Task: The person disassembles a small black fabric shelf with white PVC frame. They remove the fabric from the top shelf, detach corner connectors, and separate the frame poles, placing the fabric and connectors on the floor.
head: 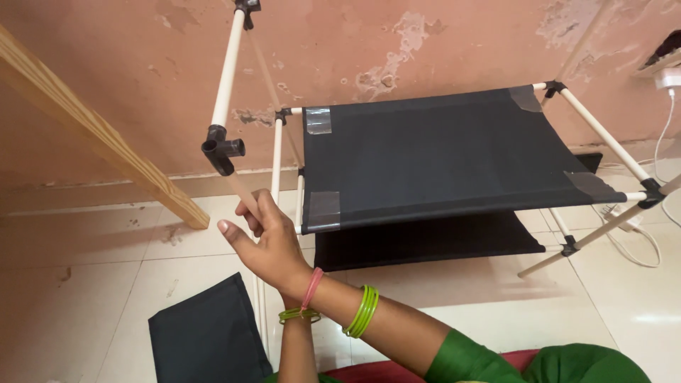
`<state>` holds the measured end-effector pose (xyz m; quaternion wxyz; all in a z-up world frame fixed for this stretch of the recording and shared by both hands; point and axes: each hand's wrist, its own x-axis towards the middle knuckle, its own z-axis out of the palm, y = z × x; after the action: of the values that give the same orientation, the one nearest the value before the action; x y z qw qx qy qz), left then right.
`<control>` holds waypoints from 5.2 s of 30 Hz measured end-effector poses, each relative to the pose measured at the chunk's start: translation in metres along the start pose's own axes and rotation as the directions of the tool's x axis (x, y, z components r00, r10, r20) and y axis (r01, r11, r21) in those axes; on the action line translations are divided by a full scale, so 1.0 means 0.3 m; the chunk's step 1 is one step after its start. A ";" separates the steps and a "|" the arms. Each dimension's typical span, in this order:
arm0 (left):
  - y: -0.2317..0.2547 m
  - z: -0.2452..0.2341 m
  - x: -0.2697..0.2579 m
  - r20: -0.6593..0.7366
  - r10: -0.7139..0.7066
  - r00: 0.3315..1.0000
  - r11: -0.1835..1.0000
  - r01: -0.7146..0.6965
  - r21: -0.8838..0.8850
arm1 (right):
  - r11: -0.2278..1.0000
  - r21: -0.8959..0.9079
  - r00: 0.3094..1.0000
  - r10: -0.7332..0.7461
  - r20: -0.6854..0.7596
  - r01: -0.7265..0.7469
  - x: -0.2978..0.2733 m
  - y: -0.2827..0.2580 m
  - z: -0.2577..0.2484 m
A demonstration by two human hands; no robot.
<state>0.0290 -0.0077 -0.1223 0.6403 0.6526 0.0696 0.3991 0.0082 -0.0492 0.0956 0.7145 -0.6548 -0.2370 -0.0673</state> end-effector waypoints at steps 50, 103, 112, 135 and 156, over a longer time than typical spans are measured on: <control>-0.001 0.010 0.032 0.012 -0.052 0.999 0.992 0.053 -0.110 | 0.964 0.110 0.787 0.129 0.604 -0.242 0.209 0.068 -0.120; -0.121 -0.058 0.059 0.066 0.112 0.992 0.990 -0.105 -0.090 | 0.987 0.163 0.999 -0.005 0.049 -0.003 0.089 0.099 -0.007; -0.035 -0.040 0.077 0.077 -0.054 0.996 0.937 0.077 -0.340 | 0.945 0.242 0.954 0.158 0.256 -0.222 0.140 0.056 -0.036; 0.024 0.023 0.043 -0.011 -0.014 1.000 0.952 0.010 -0.307 | 0.972 -0.230 0.978 -0.096 -0.185 0.052 0.923 0.503 -0.240; 0.062 0.015 0.053 0.038 0.012 0.999 0.975 -0.003 -0.224 | 0.912 -0.397 0.925 -0.237 -0.297 0.106 0.991 0.497 -0.067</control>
<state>0.0346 -0.0048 -0.0982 0.7095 0.5841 0.0091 0.3942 0.3351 0.0148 0.0873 0.5977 -0.7337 -0.1507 -0.2860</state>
